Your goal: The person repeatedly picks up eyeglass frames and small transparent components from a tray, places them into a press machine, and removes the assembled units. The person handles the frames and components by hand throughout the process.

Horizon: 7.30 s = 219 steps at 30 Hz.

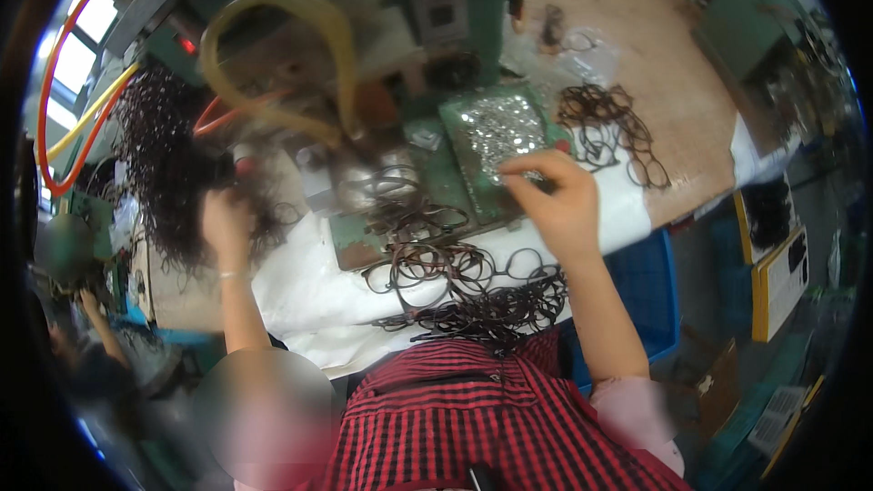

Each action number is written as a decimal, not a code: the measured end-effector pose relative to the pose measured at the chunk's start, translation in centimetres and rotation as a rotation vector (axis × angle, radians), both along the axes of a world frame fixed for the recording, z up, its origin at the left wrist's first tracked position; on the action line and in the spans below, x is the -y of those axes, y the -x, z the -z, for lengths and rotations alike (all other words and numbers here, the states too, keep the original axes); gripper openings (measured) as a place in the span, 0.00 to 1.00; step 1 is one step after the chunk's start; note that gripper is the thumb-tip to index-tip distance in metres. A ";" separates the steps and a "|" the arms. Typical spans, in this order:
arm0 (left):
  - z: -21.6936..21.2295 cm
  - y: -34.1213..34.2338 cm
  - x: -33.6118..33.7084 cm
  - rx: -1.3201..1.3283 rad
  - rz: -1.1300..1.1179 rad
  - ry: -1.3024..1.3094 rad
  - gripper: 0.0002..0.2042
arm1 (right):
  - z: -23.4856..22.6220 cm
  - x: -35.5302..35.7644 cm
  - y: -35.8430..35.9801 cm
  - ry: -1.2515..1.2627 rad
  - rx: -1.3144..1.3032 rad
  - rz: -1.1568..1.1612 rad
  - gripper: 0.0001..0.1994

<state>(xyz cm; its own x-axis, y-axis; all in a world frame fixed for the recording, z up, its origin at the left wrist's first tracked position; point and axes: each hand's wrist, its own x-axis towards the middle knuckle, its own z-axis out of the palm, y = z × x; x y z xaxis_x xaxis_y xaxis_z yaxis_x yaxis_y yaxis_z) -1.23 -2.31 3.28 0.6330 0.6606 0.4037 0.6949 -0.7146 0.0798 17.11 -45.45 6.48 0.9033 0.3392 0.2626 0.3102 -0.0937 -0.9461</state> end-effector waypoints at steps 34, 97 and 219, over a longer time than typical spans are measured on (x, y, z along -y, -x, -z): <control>-10.9 -2.7 22.6 0.214 0.537 2.174 0.16 | 4.1 -1.7 -3.8 0.673 0.626 0.185 0.06; -3.9 -2.3 6.5 0.794 0.341 0.211 0.04 | -4.4 -9.4 4.3 -0.297 -0.121 -0.321 0.27; 0.9 -0.6 4.5 0.087 0.451 -0.070 0.11 | -3.3 -3.6 0.5 -0.067 0.032 -0.138 0.06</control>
<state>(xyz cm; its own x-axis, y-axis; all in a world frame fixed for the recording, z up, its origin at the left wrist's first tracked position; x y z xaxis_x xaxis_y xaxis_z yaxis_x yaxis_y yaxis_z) -0.65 -6.76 2.37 0.8126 0.2965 0.5017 0.3064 -0.9497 0.0648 16.60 -41.86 9.83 0.8400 0.4403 0.3171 0.3461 0.0153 -0.9381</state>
